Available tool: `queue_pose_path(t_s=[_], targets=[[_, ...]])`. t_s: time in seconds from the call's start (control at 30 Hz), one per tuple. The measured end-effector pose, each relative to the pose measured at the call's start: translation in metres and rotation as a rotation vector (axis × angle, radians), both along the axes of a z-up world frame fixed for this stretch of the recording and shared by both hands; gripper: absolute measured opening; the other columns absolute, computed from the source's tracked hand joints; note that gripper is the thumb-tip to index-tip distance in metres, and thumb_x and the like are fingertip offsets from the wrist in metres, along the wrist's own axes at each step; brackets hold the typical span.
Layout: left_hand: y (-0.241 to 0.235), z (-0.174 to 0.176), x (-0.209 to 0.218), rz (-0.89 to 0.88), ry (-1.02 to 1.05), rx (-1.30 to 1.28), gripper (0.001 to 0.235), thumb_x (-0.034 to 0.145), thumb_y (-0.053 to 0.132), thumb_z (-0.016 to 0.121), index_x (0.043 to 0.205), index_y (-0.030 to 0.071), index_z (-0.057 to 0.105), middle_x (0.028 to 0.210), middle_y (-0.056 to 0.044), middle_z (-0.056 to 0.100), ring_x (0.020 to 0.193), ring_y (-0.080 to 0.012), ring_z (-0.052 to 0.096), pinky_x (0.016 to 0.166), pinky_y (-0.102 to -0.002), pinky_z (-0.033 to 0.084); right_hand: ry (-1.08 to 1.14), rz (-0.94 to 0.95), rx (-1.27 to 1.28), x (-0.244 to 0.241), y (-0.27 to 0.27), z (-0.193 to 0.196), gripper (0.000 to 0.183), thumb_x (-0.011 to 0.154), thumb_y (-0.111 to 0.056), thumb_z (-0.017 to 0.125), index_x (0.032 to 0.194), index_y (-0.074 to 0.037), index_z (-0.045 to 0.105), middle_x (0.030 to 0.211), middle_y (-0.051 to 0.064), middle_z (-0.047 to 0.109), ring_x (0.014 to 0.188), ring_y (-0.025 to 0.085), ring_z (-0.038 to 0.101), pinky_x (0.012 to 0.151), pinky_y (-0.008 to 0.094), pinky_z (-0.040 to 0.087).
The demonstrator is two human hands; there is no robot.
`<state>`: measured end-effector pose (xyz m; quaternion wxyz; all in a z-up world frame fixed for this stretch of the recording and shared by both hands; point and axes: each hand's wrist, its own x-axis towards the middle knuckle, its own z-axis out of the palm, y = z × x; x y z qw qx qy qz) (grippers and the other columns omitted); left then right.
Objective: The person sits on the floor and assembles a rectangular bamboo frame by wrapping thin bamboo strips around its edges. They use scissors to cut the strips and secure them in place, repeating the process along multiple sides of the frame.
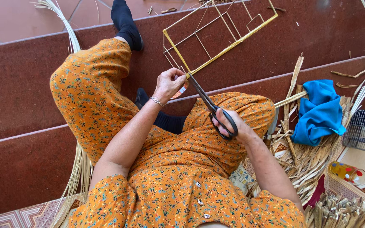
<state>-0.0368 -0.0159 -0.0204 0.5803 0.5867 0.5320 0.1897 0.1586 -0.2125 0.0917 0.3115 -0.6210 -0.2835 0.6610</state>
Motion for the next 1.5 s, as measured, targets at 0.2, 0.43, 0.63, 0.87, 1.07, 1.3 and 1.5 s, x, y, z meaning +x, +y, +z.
queue_pose_path(t_s=[0.2,0.43,0.63,0.87,1.07,1.3,1.5], targets=[[-0.002,-0.002,-0.003,0.001,-0.051,0.017,0.016,0.085,0.023,0.077,0.091,0.008,0.077,0.073,0.005,0.069,0.067,-0.0025,0.062,0.062,-0.023,0.055,-0.086,0.044,0.048,-0.005,0.028,-0.016,0.065,0.091,-0.072,0.052,0.078,-0.009,0.058,0.056,-0.007,0.047,0.043,0.001,0.043,0.038,0.019,0.030],[-0.004,-0.011,-0.001,-0.008,-0.011,0.020,0.015,0.086,0.022,0.079,0.088,0.007,0.077,0.072,0.002,0.070,0.065,-0.0049,0.062,0.061,-0.025,0.053,-0.190,0.009,0.150,-0.021,0.033,-0.026,0.058,0.094,-0.066,0.057,0.085,-0.009,0.060,0.062,-0.008,0.048,0.048,0.000,0.044,0.040,0.019,0.033],[0.012,-0.002,-0.020,-0.205,0.176,0.100,0.008,0.081,0.018,0.079,0.083,0.010,0.077,0.073,0.001,0.071,0.068,-0.0066,0.066,0.066,-0.029,0.054,-0.258,0.065,0.223,-0.017,0.005,-0.021,0.075,0.090,-0.063,0.062,0.132,0.000,0.059,0.070,-0.005,0.054,0.050,0.003,0.048,0.038,0.019,0.034],[0.025,0.024,-0.022,-0.220,-0.312,-0.270,0.011,0.085,0.013,0.075,0.088,0.006,0.067,0.088,0.010,0.070,0.057,-0.0030,0.057,0.044,-0.022,0.043,-0.352,-0.607,0.559,0.025,-0.112,-0.001,0.069,0.099,-0.046,0.069,0.140,0.007,0.054,0.090,0.001,0.065,0.063,0.004,0.057,0.047,0.019,0.046],[0.023,0.015,-0.005,-0.041,-0.523,-0.368,0.011,0.090,0.012,0.075,0.096,0.004,0.069,0.077,0.000,0.070,0.054,-0.0032,0.053,0.045,-0.020,0.042,-1.390,-0.693,0.091,0.043,-0.221,-0.060,0.063,0.093,-0.033,0.084,0.140,0.001,0.061,0.093,0.014,0.069,0.079,0.029,0.067,0.071,0.041,0.054],[0.052,-0.006,0.009,0.034,-0.541,-0.466,0.011,0.089,0.015,0.077,0.095,0.008,0.070,0.073,0.001,0.067,0.046,-0.0049,0.052,0.041,-0.022,0.044,-1.628,-0.574,0.044,0.012,-0.286,-0.126,0.066,0.079,-0.022,0.078,0.141,-0.006,0.061,0.123,0.025,0.068,0.110,0.039,0.065,0.094,0.046,0.052],[0.033,0.029,0.023,0.004,-0.665,-0.516,0.011,0.089,0.013,0.076,0.096,0.007,0.070,0.080,-0.001,0.072,0.048,-0.0043,0.051,0.044,-0.020,0.043,-1.599,-0.385,-0.359,0.032,-0.240,-0.079,0.043,0.085,-0.027,0.077,0.122,-0.007,0.071,0.107,0.022,0.072,0.097,0.037,0.069,0.084,0.046,0.056]])
